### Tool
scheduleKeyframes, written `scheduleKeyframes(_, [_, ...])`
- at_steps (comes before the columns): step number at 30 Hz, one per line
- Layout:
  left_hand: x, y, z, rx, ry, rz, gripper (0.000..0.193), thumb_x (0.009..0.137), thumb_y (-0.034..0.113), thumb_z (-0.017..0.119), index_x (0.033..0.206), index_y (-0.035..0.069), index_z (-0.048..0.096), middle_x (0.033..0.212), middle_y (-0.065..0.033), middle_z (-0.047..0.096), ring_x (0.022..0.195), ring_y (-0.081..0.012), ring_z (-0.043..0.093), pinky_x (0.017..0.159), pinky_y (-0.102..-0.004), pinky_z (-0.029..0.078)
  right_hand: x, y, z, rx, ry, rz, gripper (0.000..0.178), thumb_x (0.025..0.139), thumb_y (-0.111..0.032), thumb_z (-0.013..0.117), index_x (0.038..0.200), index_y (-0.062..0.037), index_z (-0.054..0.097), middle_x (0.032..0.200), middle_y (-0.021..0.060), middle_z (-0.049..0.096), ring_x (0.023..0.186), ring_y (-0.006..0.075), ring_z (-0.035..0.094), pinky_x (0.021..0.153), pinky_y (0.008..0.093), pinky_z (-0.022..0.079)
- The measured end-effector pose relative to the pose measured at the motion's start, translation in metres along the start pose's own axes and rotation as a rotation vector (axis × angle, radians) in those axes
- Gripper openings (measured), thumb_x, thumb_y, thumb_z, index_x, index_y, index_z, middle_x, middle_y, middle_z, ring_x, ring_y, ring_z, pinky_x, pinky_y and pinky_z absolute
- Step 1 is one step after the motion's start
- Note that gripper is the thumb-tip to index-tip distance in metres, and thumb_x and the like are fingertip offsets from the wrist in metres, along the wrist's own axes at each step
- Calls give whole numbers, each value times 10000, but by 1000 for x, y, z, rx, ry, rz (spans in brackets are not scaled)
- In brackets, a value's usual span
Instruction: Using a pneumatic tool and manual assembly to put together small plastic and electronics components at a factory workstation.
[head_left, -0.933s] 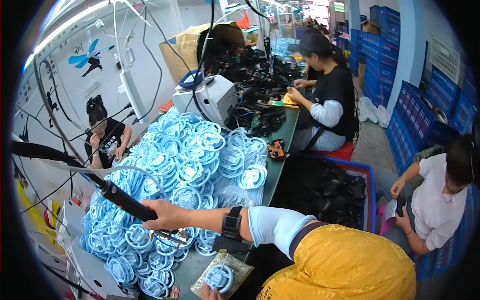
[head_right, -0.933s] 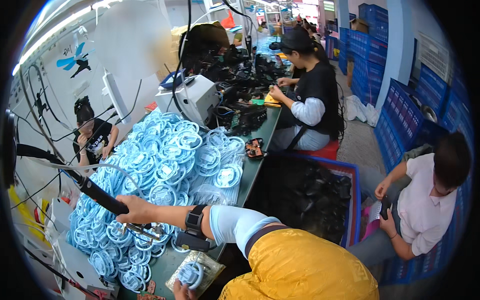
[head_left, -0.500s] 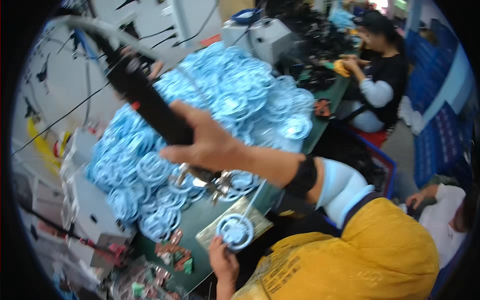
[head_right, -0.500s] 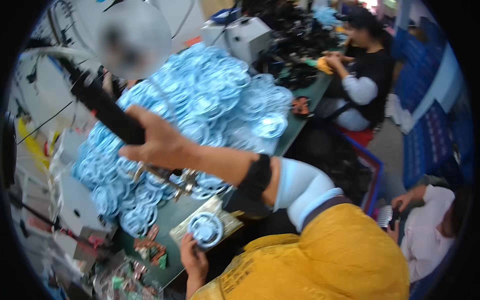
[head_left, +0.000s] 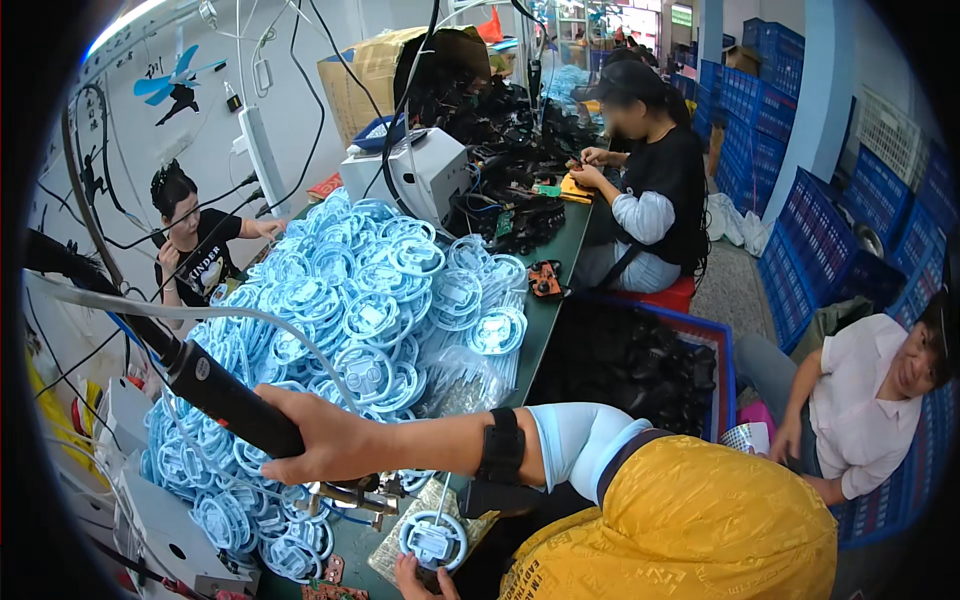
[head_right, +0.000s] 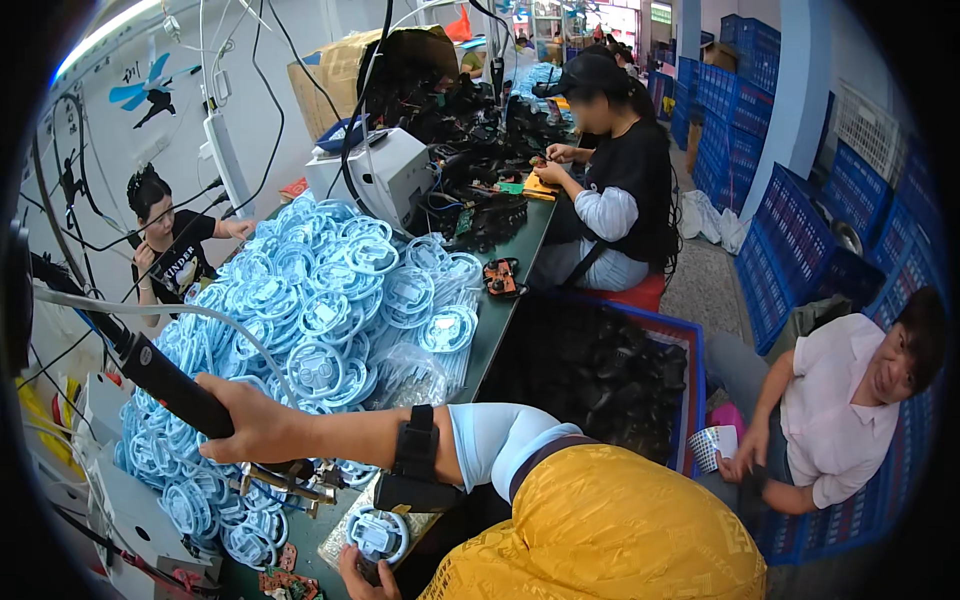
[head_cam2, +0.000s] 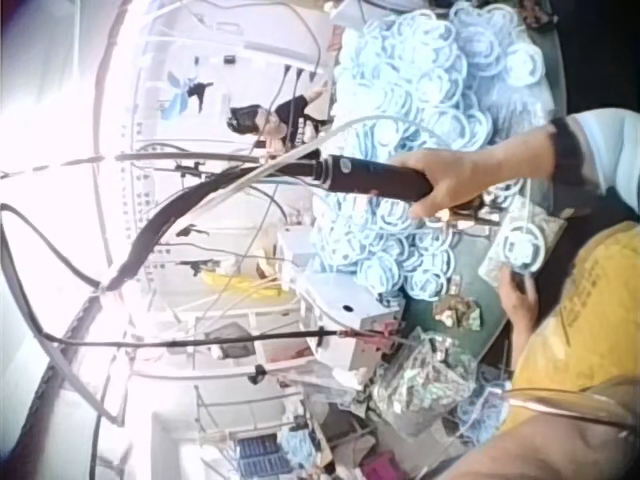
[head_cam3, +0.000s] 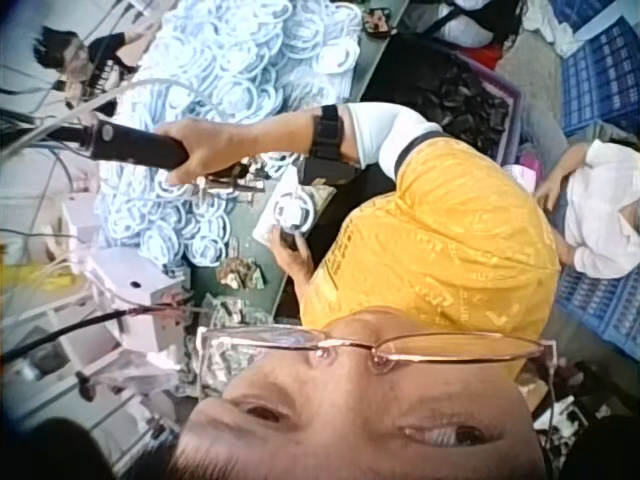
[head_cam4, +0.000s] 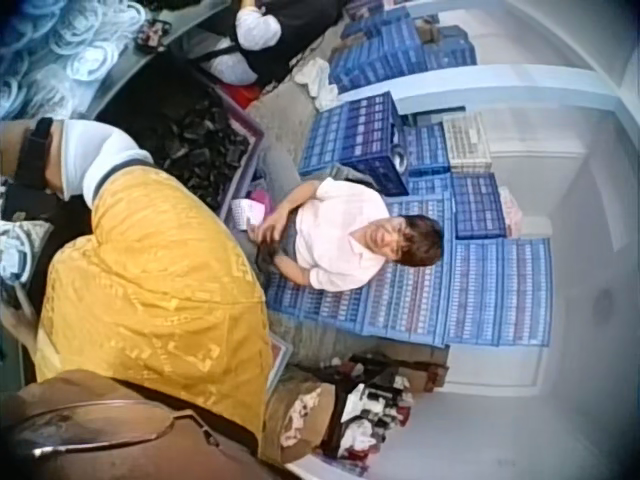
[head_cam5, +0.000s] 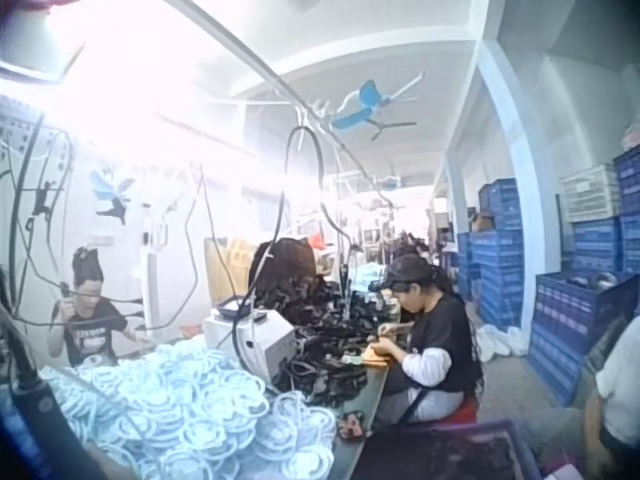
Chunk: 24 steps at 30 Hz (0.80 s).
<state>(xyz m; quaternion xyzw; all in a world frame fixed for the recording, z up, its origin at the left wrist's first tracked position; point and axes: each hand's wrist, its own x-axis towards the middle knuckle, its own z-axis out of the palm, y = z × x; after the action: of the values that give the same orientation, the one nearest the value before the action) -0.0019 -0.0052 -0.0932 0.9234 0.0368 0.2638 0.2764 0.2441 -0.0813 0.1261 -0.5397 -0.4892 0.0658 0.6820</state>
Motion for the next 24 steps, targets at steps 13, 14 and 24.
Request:
scheduleKeyframes(13, [6,4,-3,-98,1,-62,550,829,99,718,1325,-31,518,1262,-255,566,1175,-431,532,1017,-461,417,-1,9,19,58,26,-59,534,794,-215,765,1199,-34,468,891,43,460,805,146,451,712,308,400])
scheduleKeyframes(14, [8,4,1,-79,18,-52,548,823,89,724,1319,-30,525,1251,-255,573,1151,-431,547,999,-454,434,-1,12,17,60,23,-44,520,796,-213,763,1183,-36,464,875,39,467,789,147,457,700,312,402])
scheduleKeyframes(24, [5,4,-6,-20,50,-55,500,848,120,740,1267,-54,529,1199,-273,572,1059,-398,599,901,-424,510,0,6,29,47,19,8,510,801,-202,775,1156,-19,459,826,46,487,750,147,435,677,305,401])
